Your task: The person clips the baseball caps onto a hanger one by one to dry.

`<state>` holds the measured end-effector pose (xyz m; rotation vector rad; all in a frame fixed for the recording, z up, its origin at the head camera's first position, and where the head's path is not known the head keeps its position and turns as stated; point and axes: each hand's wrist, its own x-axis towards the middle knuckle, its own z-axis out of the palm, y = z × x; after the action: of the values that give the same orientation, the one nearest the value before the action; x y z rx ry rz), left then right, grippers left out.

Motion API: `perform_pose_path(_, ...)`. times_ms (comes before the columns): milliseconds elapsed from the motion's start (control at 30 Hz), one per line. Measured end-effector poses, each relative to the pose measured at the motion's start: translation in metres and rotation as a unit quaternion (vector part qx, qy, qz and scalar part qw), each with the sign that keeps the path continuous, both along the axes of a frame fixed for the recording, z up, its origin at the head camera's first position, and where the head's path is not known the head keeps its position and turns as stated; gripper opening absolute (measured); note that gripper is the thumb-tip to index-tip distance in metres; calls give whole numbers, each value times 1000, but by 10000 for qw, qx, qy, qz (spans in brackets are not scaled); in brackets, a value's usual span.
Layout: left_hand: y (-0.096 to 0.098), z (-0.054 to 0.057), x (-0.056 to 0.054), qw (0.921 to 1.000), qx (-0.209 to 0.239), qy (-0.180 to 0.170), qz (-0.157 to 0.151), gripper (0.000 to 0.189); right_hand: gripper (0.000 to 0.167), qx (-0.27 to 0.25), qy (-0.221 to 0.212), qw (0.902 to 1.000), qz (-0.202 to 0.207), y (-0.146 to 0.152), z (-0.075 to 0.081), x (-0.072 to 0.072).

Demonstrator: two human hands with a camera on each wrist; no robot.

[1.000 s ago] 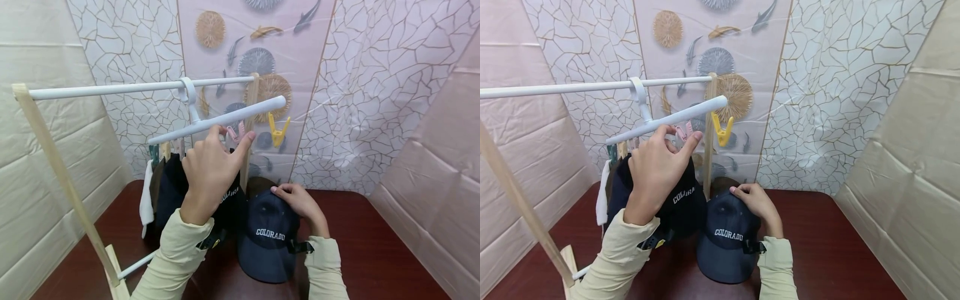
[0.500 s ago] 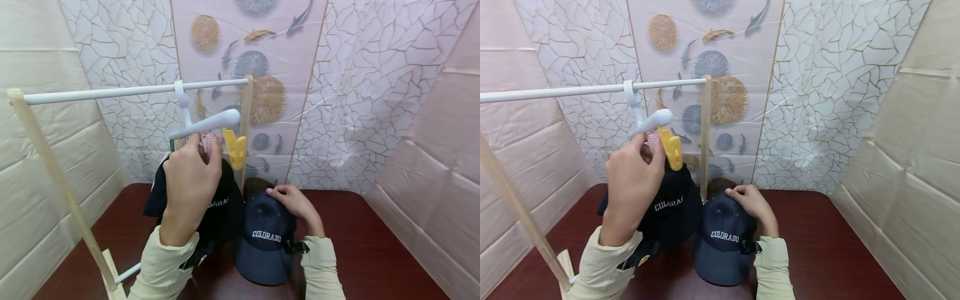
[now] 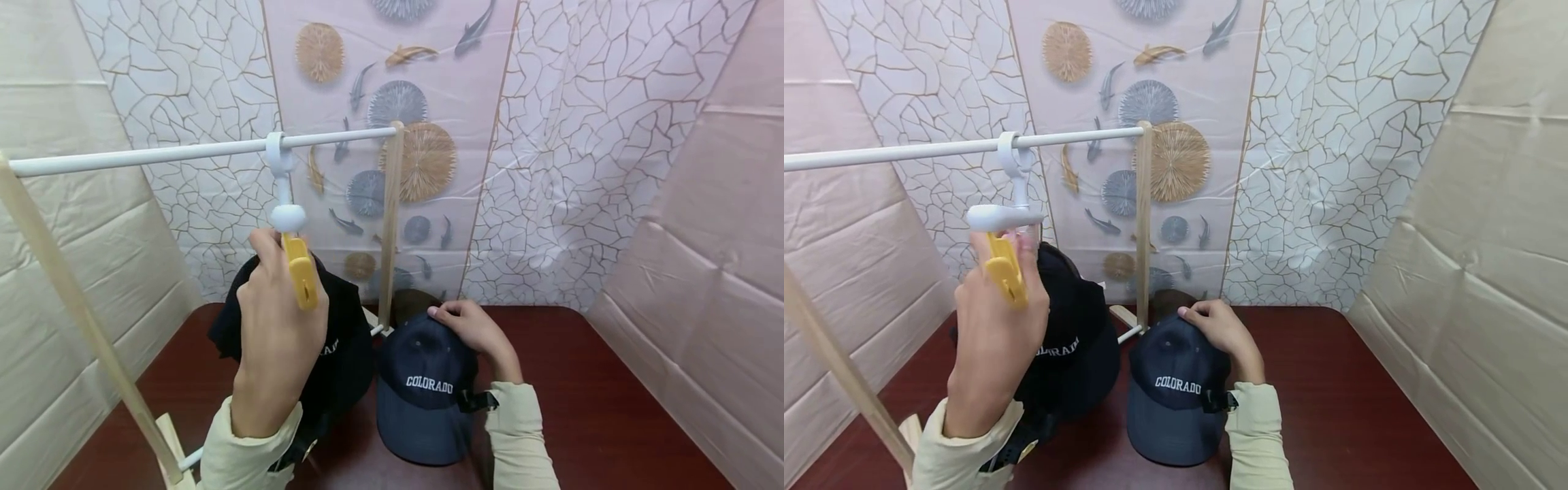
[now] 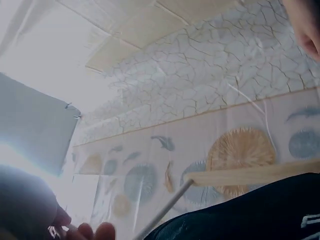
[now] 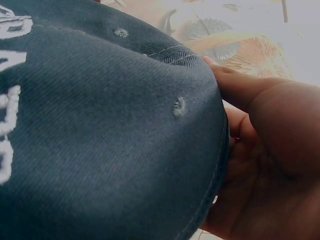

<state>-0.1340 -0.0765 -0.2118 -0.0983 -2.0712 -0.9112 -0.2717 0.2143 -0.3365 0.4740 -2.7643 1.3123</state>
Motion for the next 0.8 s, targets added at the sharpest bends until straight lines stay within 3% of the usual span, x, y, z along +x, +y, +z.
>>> perform_pose_path(100, -1, -7, -2, 9996, 7, 276, 111, 36, 39, 43, 21, 10000, -19, 1, -1, 0)
perform_pose_path(200, -2, -14, -4, 9978, -143, 482, 434, 41, 40, 82, 15, 10000, -25, 1, -2, -1)
perform_pose_path(367, -3, -19, -6, 9948, -505, 455, 759, 31, 39, 151, 43, 9999, -28, 2, -3, -2)
perform_pose_path(600, -13, -24, -7, 9991, -109, -317, 241, 26, 39, 234, 61, 9997, 36, -1, -3, -4)
perform_pose_path(667, -17, -28, -8, 9993, 14, -360, 67, 30, 39, 237, 31, 9997, 44, -1, -3, -4)
perform_pose_path(800, -22, -37, -13, 9989, 223, -204, -354, 17, 39, 238, -11, 9997, -9, -3, -2, -4)
